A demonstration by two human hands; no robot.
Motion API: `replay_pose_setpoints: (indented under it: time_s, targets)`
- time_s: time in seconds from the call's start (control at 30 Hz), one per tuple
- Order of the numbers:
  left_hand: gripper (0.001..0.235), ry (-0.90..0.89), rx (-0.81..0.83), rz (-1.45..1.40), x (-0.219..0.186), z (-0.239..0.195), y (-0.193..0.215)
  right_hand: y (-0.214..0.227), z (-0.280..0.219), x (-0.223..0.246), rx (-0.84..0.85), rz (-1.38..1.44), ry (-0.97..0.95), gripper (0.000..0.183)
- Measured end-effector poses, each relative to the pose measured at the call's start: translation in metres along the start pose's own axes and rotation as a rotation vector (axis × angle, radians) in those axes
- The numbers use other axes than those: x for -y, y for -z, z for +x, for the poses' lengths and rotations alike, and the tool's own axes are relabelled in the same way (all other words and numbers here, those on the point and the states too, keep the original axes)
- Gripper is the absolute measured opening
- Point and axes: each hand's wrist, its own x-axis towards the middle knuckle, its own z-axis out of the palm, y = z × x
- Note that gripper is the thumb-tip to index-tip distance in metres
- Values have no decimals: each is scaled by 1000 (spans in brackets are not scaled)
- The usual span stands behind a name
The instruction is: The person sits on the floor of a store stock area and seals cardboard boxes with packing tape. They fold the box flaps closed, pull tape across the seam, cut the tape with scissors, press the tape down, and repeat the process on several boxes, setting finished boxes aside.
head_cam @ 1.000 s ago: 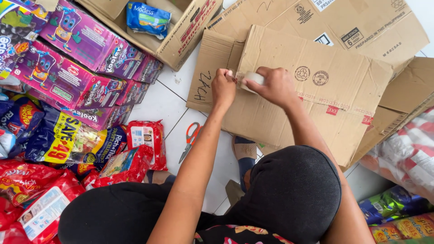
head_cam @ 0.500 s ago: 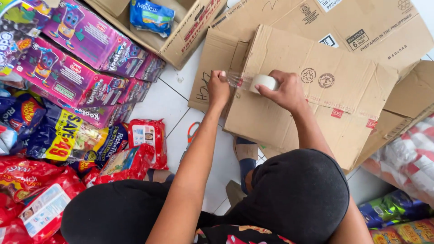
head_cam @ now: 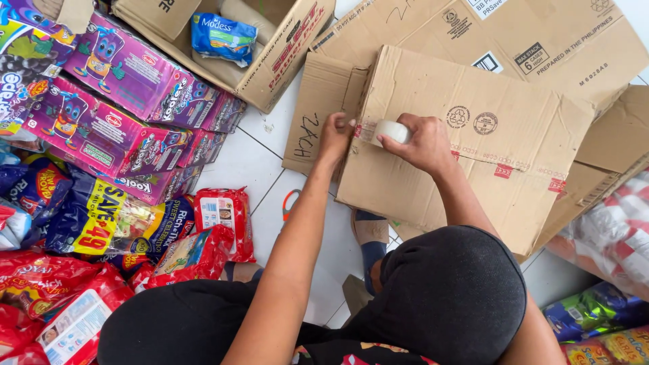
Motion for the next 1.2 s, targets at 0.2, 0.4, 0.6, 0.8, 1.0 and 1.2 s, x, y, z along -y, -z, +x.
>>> replay_pose_setpoints:
  time_s: [0.2, 0.4, 0.6, 0.8, 1.0, 1.2]
  targets:
    - [40, 293, -97, -158, -101, -18, 25, -8, -1, -8, -41, 7, 44, 39]
    - [62, 227, 57, 121, -110, -22, 15, -15, -5, -31, 50, 457, -4, 39]
    - [61, 213, 71, 95, -130, -26, 27, -3, -8, -40, 137, 521, -128, 37]
    - [59, 202, -11, 198, -123, -26, 21, 53, -27, -45, 68, 76, -17, 47]
    - [60, 201, -37, 144, -127, -24, 25, 102, -64, -118, 30, 37, -175, 51]
    - [60, 244, 2, 169, -133, -24, 27, 159, -133, -172, -157, -139, -298, 50]
